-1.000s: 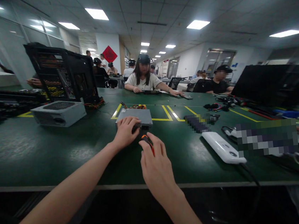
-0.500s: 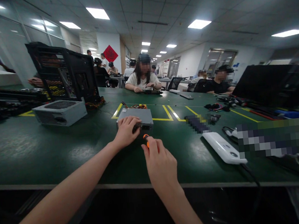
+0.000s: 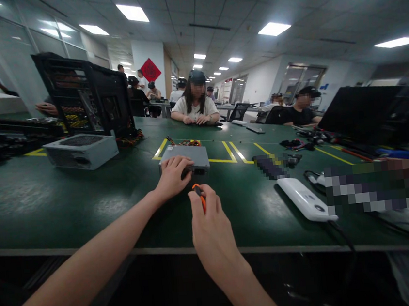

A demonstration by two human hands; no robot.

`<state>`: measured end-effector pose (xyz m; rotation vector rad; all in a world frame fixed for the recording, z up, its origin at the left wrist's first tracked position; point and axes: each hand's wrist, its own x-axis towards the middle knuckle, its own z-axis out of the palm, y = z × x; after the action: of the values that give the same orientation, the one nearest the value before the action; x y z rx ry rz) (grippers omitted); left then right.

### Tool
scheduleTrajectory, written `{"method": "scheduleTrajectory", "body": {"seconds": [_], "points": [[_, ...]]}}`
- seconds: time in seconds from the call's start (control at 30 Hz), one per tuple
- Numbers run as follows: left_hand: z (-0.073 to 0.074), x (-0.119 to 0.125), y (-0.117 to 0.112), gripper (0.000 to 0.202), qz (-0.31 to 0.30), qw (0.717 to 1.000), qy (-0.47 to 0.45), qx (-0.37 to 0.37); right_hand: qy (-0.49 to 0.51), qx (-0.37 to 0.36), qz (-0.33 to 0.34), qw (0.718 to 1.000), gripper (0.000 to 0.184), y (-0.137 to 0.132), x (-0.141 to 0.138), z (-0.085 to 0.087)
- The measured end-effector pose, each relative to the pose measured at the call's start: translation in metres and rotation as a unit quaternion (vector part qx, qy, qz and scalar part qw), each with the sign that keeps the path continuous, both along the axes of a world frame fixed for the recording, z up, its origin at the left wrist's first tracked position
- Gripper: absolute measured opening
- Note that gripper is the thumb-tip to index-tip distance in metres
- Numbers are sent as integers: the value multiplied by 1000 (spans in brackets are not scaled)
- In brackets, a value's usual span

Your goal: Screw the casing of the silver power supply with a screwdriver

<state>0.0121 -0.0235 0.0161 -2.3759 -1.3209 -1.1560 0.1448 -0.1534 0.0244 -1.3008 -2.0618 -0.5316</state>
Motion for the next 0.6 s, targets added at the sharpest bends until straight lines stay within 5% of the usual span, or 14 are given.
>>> {"method": "scheduleTrajectory", "body": {"seconds": [0.17,0.33,0.5,0.6], "points": [[0,0,0,27,-4,1000,0,-2,34,5,-77,996,24,1,-1,1],[-1,0,1,27,0,1000,0,-2,27,-18,-6,999,26,0,0,3],[-2,1,2,27,-7,1000,0,4,35,-15,-71,997,23,1,2,6],[-2,1,2,27,-2,1000,0,0,39,-10,-35,999,24,2,3,6]]}}
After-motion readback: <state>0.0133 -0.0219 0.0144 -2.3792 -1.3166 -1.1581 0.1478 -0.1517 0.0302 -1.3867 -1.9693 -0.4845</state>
